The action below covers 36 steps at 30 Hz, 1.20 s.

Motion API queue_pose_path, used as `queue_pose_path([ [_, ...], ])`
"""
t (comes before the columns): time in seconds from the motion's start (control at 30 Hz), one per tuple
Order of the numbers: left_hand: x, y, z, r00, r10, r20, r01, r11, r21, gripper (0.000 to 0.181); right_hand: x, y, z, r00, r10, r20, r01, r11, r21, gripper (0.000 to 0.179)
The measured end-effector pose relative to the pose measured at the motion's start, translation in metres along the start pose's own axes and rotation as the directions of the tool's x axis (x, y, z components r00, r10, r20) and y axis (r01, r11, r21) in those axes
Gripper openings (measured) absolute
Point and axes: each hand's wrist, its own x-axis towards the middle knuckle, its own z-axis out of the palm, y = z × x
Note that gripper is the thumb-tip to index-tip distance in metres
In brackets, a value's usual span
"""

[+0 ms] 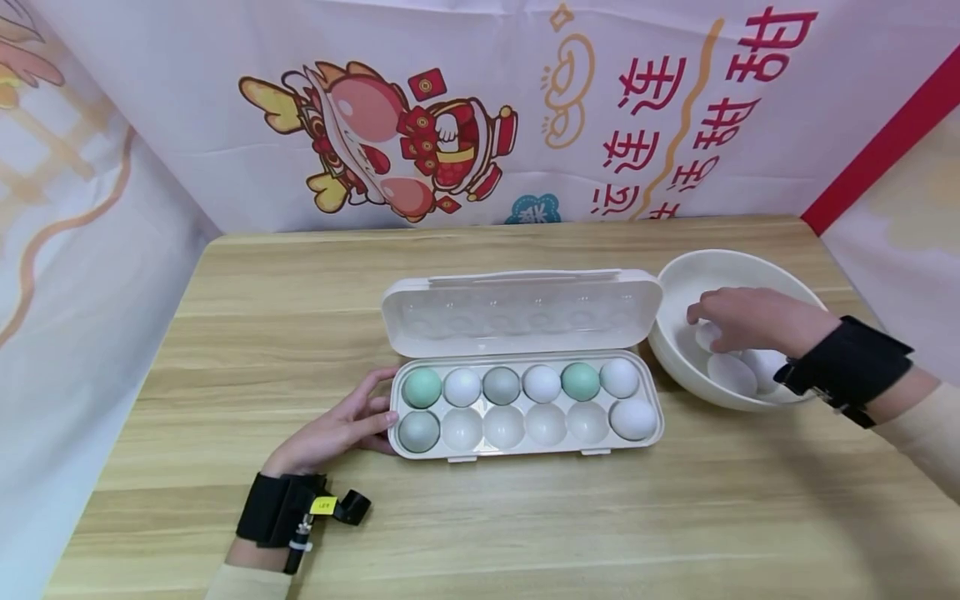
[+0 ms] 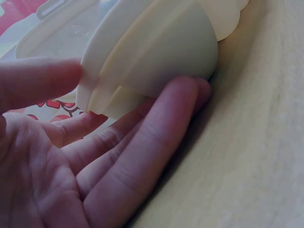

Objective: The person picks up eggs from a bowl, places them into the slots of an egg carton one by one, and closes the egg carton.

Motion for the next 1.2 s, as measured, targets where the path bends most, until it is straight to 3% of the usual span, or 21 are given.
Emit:
queue_pose_path([
  [0.17, 0.0, -0.002, 0.0, 1.0, 0.006, 0.001, -0.006, 1.0, -0.006, 0.055, 0.006, 0.003, 0.002, 0.997, 0.009, 0.078, -0.012, 1.0, 0.028, 0.036],
  [0.3, 0.0, -0.001, 0.0, 1.0, 0.009, -0.001, -0.009, 1.0, 0.002, 0.055, 0.006, 0.004, 0.003, 0.997, -0.007, 0.074, 0.006, 1.0, 0.015, 0.033],
  [0.73, -0.002, -0.001, 0.001, 1.0, 0.007, -0.006, -0.007, 1.0, 0.012, 0.056, -0.013, -0.007, -0.008, 0.993, -0.08, -0.084, 0.079, 0.997, -0.013, 0.034],
  [1.03, -0.001, -0.002, 0.0, 1.0, 0.014, -0.001, -0.014, 1.0, 0.001, 0.057, -0.028, -0.022, -0.015, 0.948, -0.197, -0.251, 0.178, 0.979, -0.096, 0.033],
  [1.2, 0.0, -0.003, 0.0, 1.0, 0.016, 0.001, -0.016, 1.0, -0.002, 0.057, -0.035, -0.034, -0.02, 0.928, -0.237, -0.287, 0.201, 0.968, -0.148, 0.037],
])
